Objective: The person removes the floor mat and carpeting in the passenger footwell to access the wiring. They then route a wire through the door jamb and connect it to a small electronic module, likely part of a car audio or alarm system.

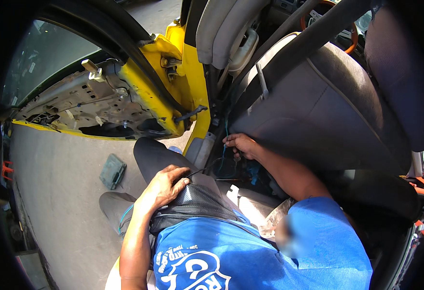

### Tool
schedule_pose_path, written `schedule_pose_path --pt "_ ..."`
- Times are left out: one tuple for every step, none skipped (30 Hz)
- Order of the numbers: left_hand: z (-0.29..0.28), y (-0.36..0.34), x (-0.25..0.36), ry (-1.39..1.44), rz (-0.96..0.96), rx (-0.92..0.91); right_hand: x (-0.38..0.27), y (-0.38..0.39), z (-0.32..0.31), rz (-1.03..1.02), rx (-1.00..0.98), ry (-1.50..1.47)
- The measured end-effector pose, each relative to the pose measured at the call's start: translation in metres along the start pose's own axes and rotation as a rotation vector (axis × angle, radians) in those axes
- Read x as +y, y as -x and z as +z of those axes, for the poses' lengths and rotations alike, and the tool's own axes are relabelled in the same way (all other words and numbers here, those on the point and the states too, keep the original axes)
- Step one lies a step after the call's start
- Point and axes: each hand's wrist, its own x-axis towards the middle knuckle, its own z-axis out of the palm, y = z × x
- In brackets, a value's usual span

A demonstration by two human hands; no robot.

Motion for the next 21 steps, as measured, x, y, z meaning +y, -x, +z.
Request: schedule_pose_path --pt "0.001 -0.004 0.001 -0.030 -0.061 -0.099 0.000 0.000 0.000 0.001 0.002 -0.016" --pt "0.000 -0.007 0.001 -0.054 -0.081 -0.089 0.000 0.000 0.001 0.005 0.007 -0.029" --pt "-0.002 -0.007 0.000 -0.095 -0.126 -0.081 0.000 0.000 0.001 0.009 0.011 -0.045" --pt "-0.005 -0.005 -0.002 -0.151 -0.174 -0.075 -0.001 0.001 0.001 0.006 0.012 -0.043" --pt "-0.010 -0.004 -0.004 -0.167 -0.181 -0.043 -0.002 0.000 0.002 0.002 0.010 -0.039" --pt "-0.016 -0.001 -0.007 -0.093 -0.191 -0.072 -0.002 0.000 0.002 -0.004 0.009 -0.036" --pt "-0.024 0.002 -0.011 -0.028 -0.218 -0.140 -0.003 -0.001 0.003 -0.009 -0.003 -0.043" --pt "-0.034 0.005 -0.015 0.045 -0.240 -0.201 -0.004 -0.002 0.004 -0.012 -0.010 -0.052" --pt "-0.044 0.010 -0.019 0.146 -0.267 -0.208 -0.004 -0.003 0.005 -0.008 -0.008 -0.062" --pt "-0.054 0.018 -0.024 0.209 -0.340 -0.190 -0.005 -0.004 0.005 -0.014 -0.019 -0.051" --pt "-0.067 0.026 -0.029 0.169 -0.397 -0.204 -0.005 -0.005 0.006 -0.014 -0.026 -0.038" --pt "-0.081 0.036 -0.036 0.183 -0.488 -0.219 -0.005 -0.007 0.006 -0.026 -0.042 -0.021" --pt "-0.093 0.048 -0.043 0.103 -0.466 -0.168 -0.005 -0.007 0.007 -0.004 -0.040 -0.012" --pt "-0.102 0.061 -0.051 0.051 -0.427 -0.074 -0.004 -0.009 0.007 0.006 -0.044 0.001" --pt "-0.115 0.074 -0.059 -0.082 -0.438 -0.069 -0.003 -0.010 0.007 0.004 -0.051 0.013" --pt "-0.124 0.090 -0.067 -0.134 -0.497 -0.014 -0.003 -0.012 0.008 0.026 -0.047 0.013" --pt "-0.130 0.104 -0.076 -0.198 -0.580 0.031 -0.002 -0.013 0.009 0.039 -0.049 0.014" --pt "-0.135 0.118 -0.086 -0.239 -0.641 0.027 -0.001 -0.015 0.010 0.058 -0.052 0.019" --pt "-0.138 0.132 -0.097 -0.286 -0.717 0.028 0.000 -0.018 0.012 0.044 -0.051 0.013" --pt "-0.142 0.147 -0.108 -0.316 -0.765 0.045 0.000 -0.020 0.014 0.038 -0.052 0.012" --pt "-0.146 0.163 -0.120 -0.357 -0.825 0.056 0.001 -0.022 0.016 0.036 -0.055 0.012"
